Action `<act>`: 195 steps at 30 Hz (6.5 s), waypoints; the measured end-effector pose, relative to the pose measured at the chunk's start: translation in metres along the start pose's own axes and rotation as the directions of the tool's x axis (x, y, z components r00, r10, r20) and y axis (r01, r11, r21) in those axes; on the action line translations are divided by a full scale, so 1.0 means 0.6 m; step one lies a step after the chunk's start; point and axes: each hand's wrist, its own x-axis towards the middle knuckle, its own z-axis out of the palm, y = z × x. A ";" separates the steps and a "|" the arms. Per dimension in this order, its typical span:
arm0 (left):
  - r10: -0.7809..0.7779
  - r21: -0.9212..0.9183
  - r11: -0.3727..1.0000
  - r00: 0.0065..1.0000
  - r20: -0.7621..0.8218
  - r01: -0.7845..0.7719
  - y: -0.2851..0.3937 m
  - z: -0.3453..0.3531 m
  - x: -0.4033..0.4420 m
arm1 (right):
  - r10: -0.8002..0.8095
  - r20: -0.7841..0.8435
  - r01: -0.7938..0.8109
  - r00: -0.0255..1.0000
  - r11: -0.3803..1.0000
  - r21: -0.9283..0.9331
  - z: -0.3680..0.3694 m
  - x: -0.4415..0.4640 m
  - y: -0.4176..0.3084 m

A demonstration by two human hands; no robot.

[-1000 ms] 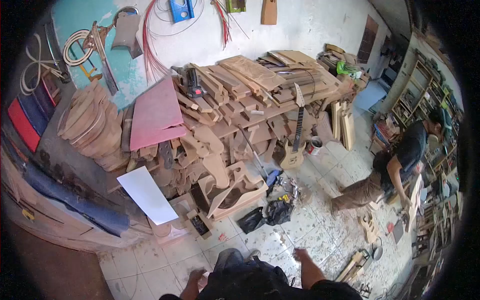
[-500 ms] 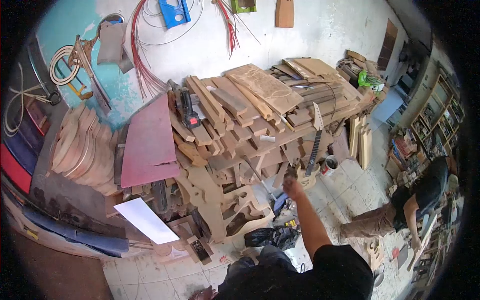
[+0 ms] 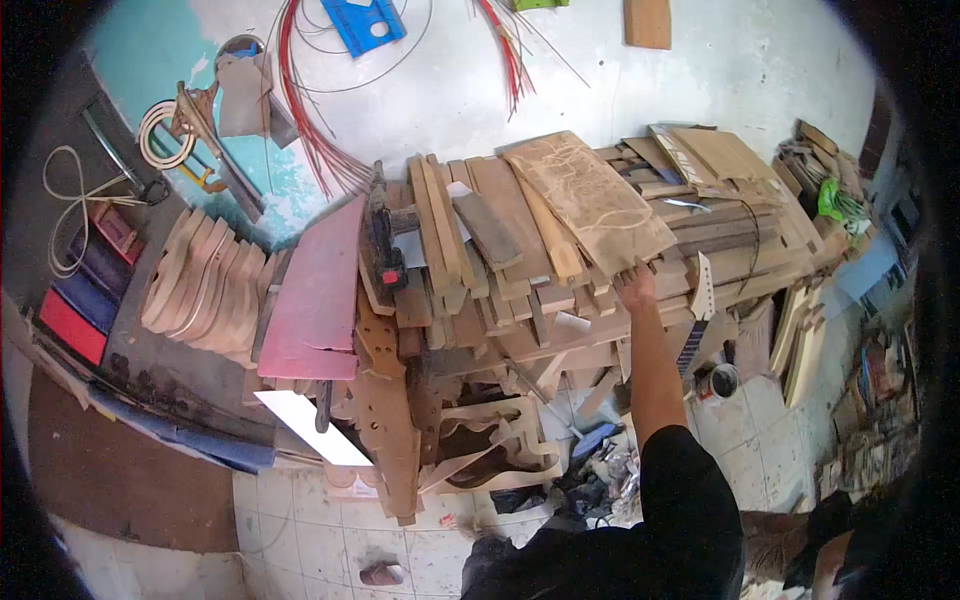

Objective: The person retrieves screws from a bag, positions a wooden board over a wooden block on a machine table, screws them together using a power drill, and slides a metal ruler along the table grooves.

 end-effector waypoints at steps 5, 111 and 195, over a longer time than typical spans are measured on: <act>-0.025 -0.105 0.994 0.999 -0.039 0.021 -0.011 0.053 -0.055 | 0.100 0.195 -0.129 0.976 0.982 0.138 0.041 0.018 -0.015; -0.960 0.377 -0.278 0.250 -0.123 -0.883 -2.626 -1.559 -0.724 | 0.655 0.591 0.816 -0.471 0.578 0.010 -0.530 -3.749 1.901; 0.123 -0.710 -0.689 0.941 -0.315 -0.147 -2.366 -1.935 -0.370 | 0.768 0.276 0.676 -0.577 0.640 -0.366 -0.459 -3.924 1.753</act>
